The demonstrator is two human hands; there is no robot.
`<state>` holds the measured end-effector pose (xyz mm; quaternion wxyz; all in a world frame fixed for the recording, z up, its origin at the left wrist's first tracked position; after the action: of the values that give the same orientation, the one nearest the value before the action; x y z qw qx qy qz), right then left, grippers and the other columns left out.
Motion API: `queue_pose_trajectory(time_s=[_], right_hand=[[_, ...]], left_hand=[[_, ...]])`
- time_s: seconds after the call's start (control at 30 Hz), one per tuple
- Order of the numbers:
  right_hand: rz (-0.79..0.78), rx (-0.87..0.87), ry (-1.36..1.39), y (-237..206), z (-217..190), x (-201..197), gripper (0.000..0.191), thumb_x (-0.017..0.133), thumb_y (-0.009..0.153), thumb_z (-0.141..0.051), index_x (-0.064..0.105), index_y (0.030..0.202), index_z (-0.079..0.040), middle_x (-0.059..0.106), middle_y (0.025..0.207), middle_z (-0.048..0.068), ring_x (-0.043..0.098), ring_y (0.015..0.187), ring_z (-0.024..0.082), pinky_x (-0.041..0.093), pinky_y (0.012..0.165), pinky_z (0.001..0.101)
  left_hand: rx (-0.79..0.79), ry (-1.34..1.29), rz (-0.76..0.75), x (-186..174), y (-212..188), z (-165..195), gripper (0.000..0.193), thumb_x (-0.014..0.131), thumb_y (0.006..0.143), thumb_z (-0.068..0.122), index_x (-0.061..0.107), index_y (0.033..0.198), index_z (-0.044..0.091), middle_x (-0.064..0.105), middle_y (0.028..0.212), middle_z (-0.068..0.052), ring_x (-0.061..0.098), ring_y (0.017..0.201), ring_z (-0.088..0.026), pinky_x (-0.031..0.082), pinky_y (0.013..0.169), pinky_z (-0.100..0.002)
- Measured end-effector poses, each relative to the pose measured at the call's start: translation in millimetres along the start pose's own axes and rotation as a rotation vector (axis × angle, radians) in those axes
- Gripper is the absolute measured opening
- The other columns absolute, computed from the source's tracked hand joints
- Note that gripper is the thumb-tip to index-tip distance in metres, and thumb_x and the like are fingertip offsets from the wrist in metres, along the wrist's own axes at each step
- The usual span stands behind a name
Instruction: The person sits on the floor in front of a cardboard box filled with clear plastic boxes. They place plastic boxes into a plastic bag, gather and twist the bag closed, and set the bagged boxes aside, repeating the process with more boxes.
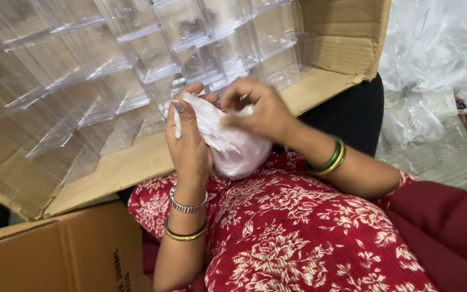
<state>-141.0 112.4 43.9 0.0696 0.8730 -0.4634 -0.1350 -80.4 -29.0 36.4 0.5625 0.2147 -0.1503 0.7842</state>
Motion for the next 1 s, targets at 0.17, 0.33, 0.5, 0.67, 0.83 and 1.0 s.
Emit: queue_pose_trajectory(time_s=[0.17,0.33,0.5,0.67,0.83,1.0], right_hand=[[0.118,0.132,0.139,-11,11,5,0.02,0.069,0.101,-0.01,0.071,0.117,0.001,0.074,0.106,0.002,0.065,0.099,0.006,0.056,0.088,0.024],[0.092,0.127,0.339,-15,2,8,0.041,0.056,0.106,-0.011,0.045,0.144,-0.002,0.064,0.127,-0.002,0.063,0.109,0.005,0.054,0.094,0.0227],[0.054,0.199,0.402,-17,22,1,0.037,0.059,0.107,-0.011,0.049,0.141,-0.001,0.069,0.121,0.003,0.065,0.108,0.007,0.055,0.096,0.0235],[0.075,0.149,0.412,-11,43,-16,0.02,0.075,0.101,-0.006,0.062,0.116,0.0,0.069,0.102,0.007,0.068,0.091,0.011,0.06,0.084,0.028],[0.277,0.15,0.438,-5,39,-59,0.016,0.077,0.098,-0.002,0.067,0.109,0.001,0.071,0.097,0.008,0.068,0.083,0.014,0.06,0.076,0.0302],[0.027,0.338,0.473,-6,34,-35,0.032,0.069,0.091,-0.004,0.068,0.123,-0.005,0.073,0.1,-0.001,0.069,0.09,0.007,0.058,0.081,0.0236]], left_hand=[[-0.022,-0.185,-0.08,6,5,-22,0.042,0.068,0.1,0.015,0.057,0.136,-0.003,0.07,0.115,-0.013,0.068,0.103,-0.018,0.057,0.094,-0.032],[-0.058,-0.218,0.072,-12,7,-34,0.045,0.073,0.082,-0.015,0.062,0.124,-0.003,0.071,0.113,-0.01,0.07,0.102,-0.017,0.058,0.093,-0.031],[0.008,-0.02,0.087,-23,10,-34,0.021,0.079,0.087,-0.009,0.068,0.103,-0.001,0.07,0.092,-0.006,0.066,0.082,-0.012,0.055,0.077,-0.026],[-0.034,0.316,0.032,-16,8,-49,0.016,0.083,0.085,0.0,0.068,0.089,0.005,0.067,0.079,-0.001,0.059,0.068,-0.007,0.048,0.061,-0.021],[-0.025,0.012,0.014,-29,10,-32,0.017,0.079,0.087,-0.003,0.065,0.088,0.006,0.067,0.086,-0.002,0.058,0.074,-0.007,0.05,0.072,-0.022],[-0.036,0.061,-0.052,-15,15,-32,0.02,0.079,0.085,-0.006,0.063,0.087,0.006,0.068,0.087,-0.004,0.06,0.075,-0.009,0.052,0.071,-0.025]])
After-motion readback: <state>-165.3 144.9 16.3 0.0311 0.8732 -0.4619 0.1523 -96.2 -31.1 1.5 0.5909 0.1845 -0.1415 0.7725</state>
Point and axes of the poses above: each hand's wrist, its own y-axis towards the middle knuckle, its own x-axis out of the palm, z = x × y, the point moved 10 cm from there along y, towards the middle knuckle
